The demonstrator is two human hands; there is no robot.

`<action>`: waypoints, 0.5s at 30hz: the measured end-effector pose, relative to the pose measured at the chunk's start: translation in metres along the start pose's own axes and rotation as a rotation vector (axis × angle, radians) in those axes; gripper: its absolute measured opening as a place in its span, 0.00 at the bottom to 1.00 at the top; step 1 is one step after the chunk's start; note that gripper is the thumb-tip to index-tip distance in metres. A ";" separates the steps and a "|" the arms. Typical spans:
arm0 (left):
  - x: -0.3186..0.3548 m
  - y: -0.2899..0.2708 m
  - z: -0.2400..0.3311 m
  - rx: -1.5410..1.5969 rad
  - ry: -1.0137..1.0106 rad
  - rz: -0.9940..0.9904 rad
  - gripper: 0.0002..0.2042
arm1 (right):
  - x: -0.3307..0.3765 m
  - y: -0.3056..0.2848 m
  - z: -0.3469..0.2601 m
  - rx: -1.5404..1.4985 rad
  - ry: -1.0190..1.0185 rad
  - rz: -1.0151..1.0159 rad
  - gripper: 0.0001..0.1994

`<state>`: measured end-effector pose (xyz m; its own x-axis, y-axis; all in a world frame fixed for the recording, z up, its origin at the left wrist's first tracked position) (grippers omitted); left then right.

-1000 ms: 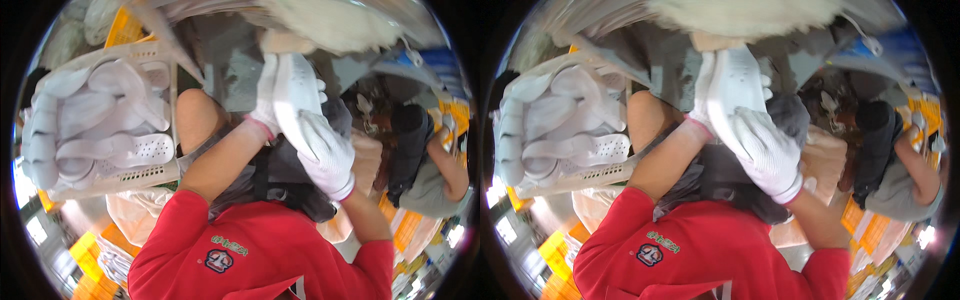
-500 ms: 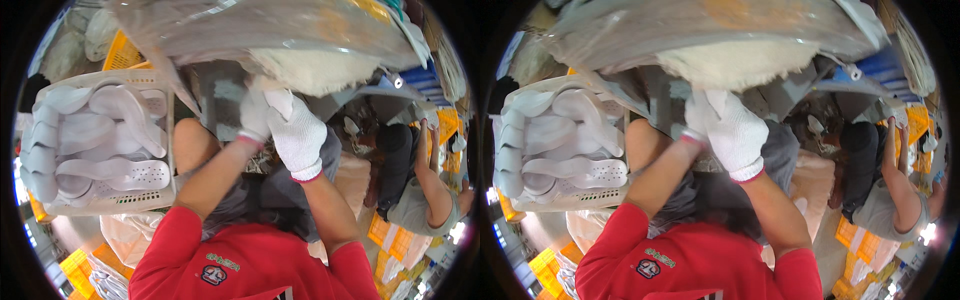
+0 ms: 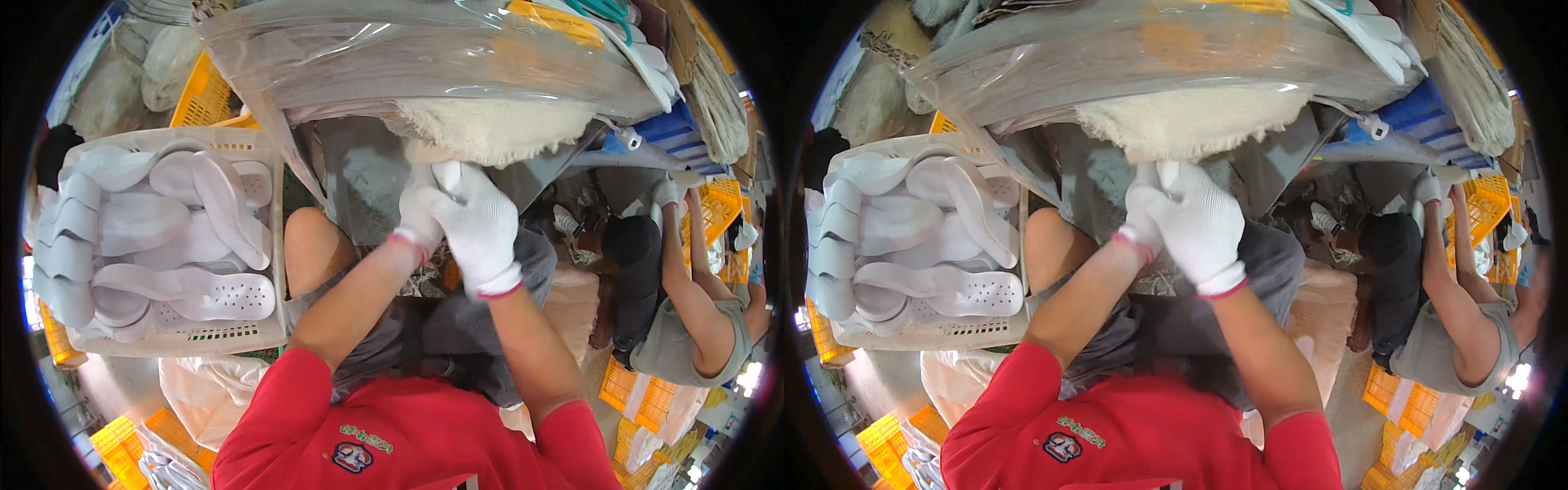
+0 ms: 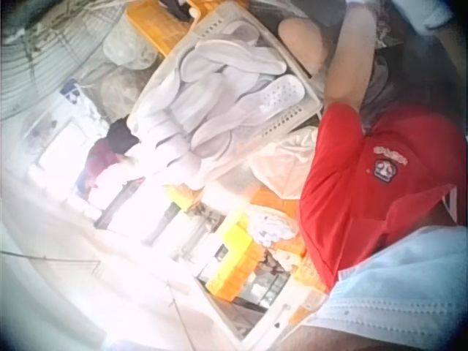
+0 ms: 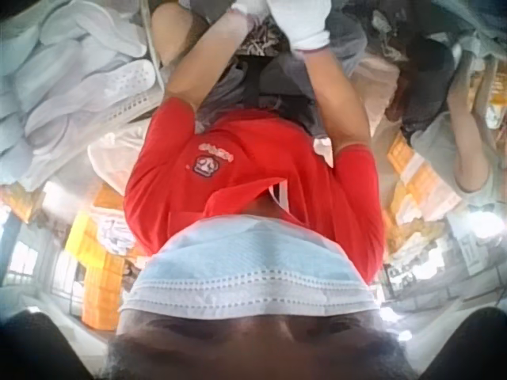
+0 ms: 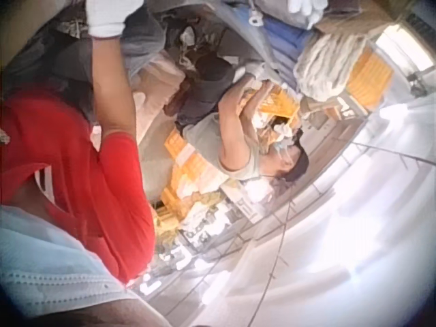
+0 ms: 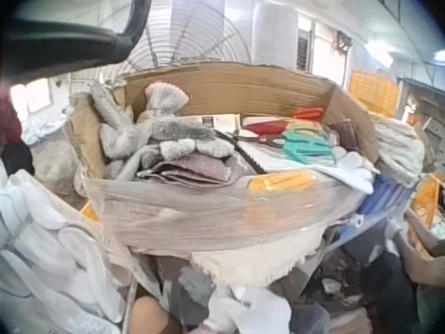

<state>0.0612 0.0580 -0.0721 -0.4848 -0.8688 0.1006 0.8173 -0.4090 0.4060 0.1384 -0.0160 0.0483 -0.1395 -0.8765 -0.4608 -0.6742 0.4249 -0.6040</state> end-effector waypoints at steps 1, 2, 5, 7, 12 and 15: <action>-0.003 -0.001 -0.001 0.147 -0.093 -0.105 0.18 | 0.002 0.005 0.006 -0.197 0.136 -0.135 0.23; -0.005 -0.005 -0.009 0.197 -0.293 -0.093 0.16 | 0.006 0.009 0.008 -0.411 0.246 -0.230 0.24; -0.007 -0.028 -0.018 -0.096 -0.614 0.000 0.15 | 0.019 0.008 0.007 -0.712 0.436 -0.233 0.32; -0.006 -0.041 -0.002 -0.340 -0.430 0.058 0.18 | 0.018 0.016 0.012 -0.861 0.480 -0.264 0.30; 0.002 -0.051 0.004 -0.599 -0.541 0.209 0.21 | 0.042 0.010 0.001 -0.875 0.571 -0.263 0.33; 0.004 -0.022 0.005 -0.043 -0.306 -0.022 0.21 | 0.022 0.014 0.010 -0.786 0.468 -0.252 0.26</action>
<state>0.0398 0.0653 -0.0765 -0.5681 -0.7380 0.3641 0.8151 -0.4436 0.3727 0.1326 -0.0274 0.0230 -0.0844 -0.9959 0.0337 -0.9955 0.0857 0.0395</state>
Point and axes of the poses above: each hand's wrist, its own x-axis away from the middle knuckle, its own y-axis out of the palm, z = x × y, the point moved 5 cm from there along -x, towards the middle knuckle, and after that the axes turned 14 degrees about -y, right-handed, at the moved point
